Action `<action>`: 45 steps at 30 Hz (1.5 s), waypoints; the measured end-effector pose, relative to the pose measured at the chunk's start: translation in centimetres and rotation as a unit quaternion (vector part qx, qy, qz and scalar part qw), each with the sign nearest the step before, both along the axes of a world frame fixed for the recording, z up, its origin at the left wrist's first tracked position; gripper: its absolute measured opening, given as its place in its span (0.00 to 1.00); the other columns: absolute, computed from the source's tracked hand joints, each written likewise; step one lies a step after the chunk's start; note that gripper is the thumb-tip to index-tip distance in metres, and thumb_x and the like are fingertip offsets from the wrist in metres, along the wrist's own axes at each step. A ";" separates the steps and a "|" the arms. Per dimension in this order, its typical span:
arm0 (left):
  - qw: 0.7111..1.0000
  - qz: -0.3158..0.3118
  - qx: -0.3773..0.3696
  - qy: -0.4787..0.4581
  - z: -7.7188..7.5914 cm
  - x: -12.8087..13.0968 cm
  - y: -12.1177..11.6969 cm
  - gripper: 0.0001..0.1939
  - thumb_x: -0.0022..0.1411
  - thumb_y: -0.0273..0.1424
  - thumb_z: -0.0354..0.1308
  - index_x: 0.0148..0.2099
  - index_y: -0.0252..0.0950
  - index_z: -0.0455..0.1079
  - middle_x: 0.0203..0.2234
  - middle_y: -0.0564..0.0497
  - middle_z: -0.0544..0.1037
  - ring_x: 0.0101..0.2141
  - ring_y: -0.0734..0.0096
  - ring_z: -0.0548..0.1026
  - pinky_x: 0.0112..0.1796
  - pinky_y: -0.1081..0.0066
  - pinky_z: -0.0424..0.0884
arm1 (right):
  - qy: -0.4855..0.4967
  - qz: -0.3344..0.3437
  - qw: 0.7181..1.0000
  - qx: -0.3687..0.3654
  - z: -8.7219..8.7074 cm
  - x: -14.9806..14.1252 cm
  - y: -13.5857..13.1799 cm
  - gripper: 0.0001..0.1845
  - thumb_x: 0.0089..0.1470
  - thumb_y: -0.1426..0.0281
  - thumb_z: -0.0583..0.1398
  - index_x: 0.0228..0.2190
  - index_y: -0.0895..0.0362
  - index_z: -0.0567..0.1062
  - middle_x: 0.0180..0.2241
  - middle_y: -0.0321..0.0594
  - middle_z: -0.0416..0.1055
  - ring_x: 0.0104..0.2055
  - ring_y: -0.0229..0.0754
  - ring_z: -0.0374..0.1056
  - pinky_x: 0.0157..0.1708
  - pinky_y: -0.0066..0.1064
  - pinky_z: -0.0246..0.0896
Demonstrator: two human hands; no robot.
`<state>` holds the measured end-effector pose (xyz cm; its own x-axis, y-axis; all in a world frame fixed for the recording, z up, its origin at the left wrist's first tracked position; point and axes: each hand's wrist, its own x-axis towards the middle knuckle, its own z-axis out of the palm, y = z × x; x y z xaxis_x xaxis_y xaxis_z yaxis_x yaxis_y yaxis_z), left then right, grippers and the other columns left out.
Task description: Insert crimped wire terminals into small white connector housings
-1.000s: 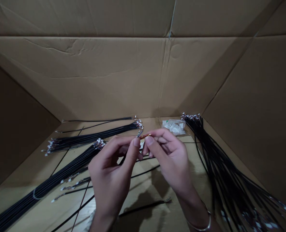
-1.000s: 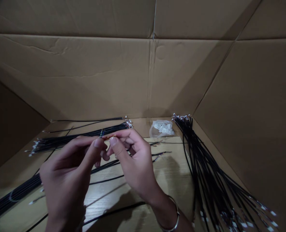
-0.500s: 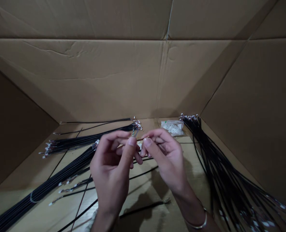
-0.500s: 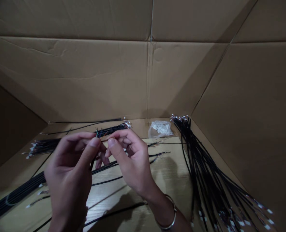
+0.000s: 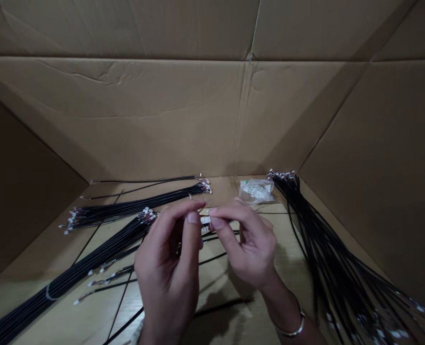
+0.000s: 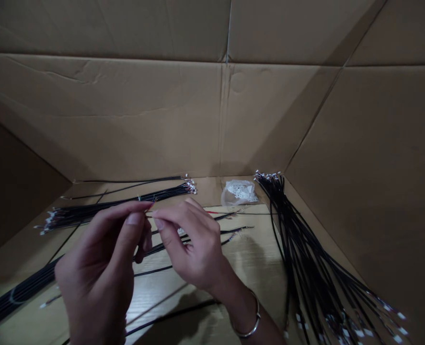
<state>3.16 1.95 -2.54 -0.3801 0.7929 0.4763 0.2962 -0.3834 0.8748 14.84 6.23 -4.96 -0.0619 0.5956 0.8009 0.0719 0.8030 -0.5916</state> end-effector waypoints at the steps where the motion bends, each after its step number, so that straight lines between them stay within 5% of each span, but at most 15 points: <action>1: 1.000 -0.005 -0.006 0.001 0.2 0.0 -0.1 0.07 0.72 0.34 0.61 0.45 0.49 0.81 0.30 0.55 0.75 0.26 0.74 0.68 0.26 0.74 0.67 | -0.007 -0.003 1.000 0.020 -0.1 0.1 0.1 0.13 0.65 0.80 0.62 0.44 0.49 0.77 0.34 0.35 0.79 0.33 0.40 0.71 0.37 0.37 0.70; 8: 0.999 -0.029 0.001 -0.038 0.6 -0.2 -0.7 0.09 0.72 0.30 0.61 0.49 0.50 0.78 0.33 0.57 0.76 0.27 0.78 0.69 0.26 0.77 0.68 | 0.010 0.028 0.999 0.031 0.0 -0.2 0.4 0.13 0.64 0.80 0.61 0.44 0.50 0.76 0.33 0.35 0.78 0.32 0.40 0.71 0.37 0.37 0.69; 11: 0.999 -0.028 0.016 -0.010 0.3 -0.3 -0.3 0.11 0.71 0.28 0.61 0.50 0.50 0.77 0.35 0.57 0.77 0.31 0.77 0.74 0.32 0.78 0.73 | 0.046 0.057 0.990 -0.116 0.6 -0.2 -0.2 0.06 0.66 0.74 0.63 0.39 0.51 0.76 0.32 0.34 0.76 0.32 0.38 0.71 0.35 0.32 0.68; 14: 0.998 -0.032 0.052 0.013 0.0 -0.2 0.2 0.16 0.70 0.23 0.61 0.52 0.50 0.74 0.37 0.59 0.78 0.35 0.79 0.76 0.36 0.81 0.75 | 0.094 0.121 0.948 -0.280 1.5 0.1 -0.6 0.03 0.64 0.70 0.64 0.35 0.52 0.75 0.27 0.32 0.75 0.30 0.37 0.72 0.30 0.28 0.67; 20: 0.993 -0.040 0.097 0.060 -0.4 0.1 0.4 0.17 0.70 0.21 0.59 0.55 0.48 0.72 0.43 0.57 0.79 0.36 0.81 0.78 0.34 0.82 0.75 | 0.170 0.208 0.885 -0.381 2.4 1.1 -0.4 0.05 0.60 0.68 0.68 0.38 0.54 0.79 0.24 0.31 0.75 0.28 0.36 0.71 0.32 0.27 0.70; 24: 0.987 -0.065 0.110 0.098 -0.6 -0.1 0.4 0.17 0.70 0.20 0.57 0.53 0.48 0.71 0.40 0.57 0.79 0.32 0.78 0.76 0.29 0.78 0.72 | 0.177 0.221 0.882 -0.376 2.6 1.5 -0.3 0.04 0.60 0.68 0.68 0.36 0.55 0.80 0.24 0.32 0.75 0.27 0.34 0.71 0.31 0.26 0.70; 28: 0.983 -0.066 0.097 0.142 -0.6 -0.1 0.5 0.13 0.71 0.23 0.57 0.50 0.48 0.73 0.34 0.56 0.77 0.33 0.75 0.75 0.30 0.74 0.71 | 0.167 0.167 0.910 -0.341 2.7 1.2 -0.6 0.04 0.61 0.70 0.67 0.32 0.54 0.80 0.25 0.32 0.76 0.28 0.35 0.73 0.32 0.27 0.73; 34: 0.986 -0.038 0.058 0.149 -0.1 -0.1 0.4 0.08 0.74 0.26 0.56 0.48 0.45 0.73 0.36 0.55 0.79 0.34 0.75 0.77 0.36 0.73 0.73 | 0.071 0.027 0.978 -0.193 2.2 0.8 -1.1 0.04 0.65 0.72 0.65 0.37 0.52 0.80 0.29 0.32 0.78 0.30 0.36 0.74 0.33 0.28 0.71; 38: 0.987 -0.078 0.034 0.134 0.3 -0.7 0.2 0.06 0.73 0.29 0.58 0.45 0.46 0.76 0.35 0.56 0.79 0.33 0.74 0.77 0.34 0.73 0.73 | -0.009 -0.019 0.994 -0.103 1.9 1.4 -1.2 0.05 0.66 0.73 0.64 0.38 0.51 0.80 0.33 0.34 0.80 0.33 0.38 0.74 0.35 0.30 0.71; 45: 0.997 -0.066 -0.007 0.031 0.5 -0.4 0.0 0.04 0.70 0.32 0.64 0.40 0.47 0.79 0.34 0.57 0.80 0.34 0.74 0.78 0.35 0.75 0.74 | 0.030 0.014 0.985 -0.168 2.0 0.8 -1.2 0.05 0.67 0.69 0.64 0.36 0.52 0.80 0.28 0.35 0.79 0.29 0.39 0.75 0.31 0.32 0.73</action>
<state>2.78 1.90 -2.02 -0.2430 0.8404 0.4843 0.2976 -0.4106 0.8619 15.61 5.02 -3.00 -0.0397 0.8265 0.5616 0.0090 0.5623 -0.8269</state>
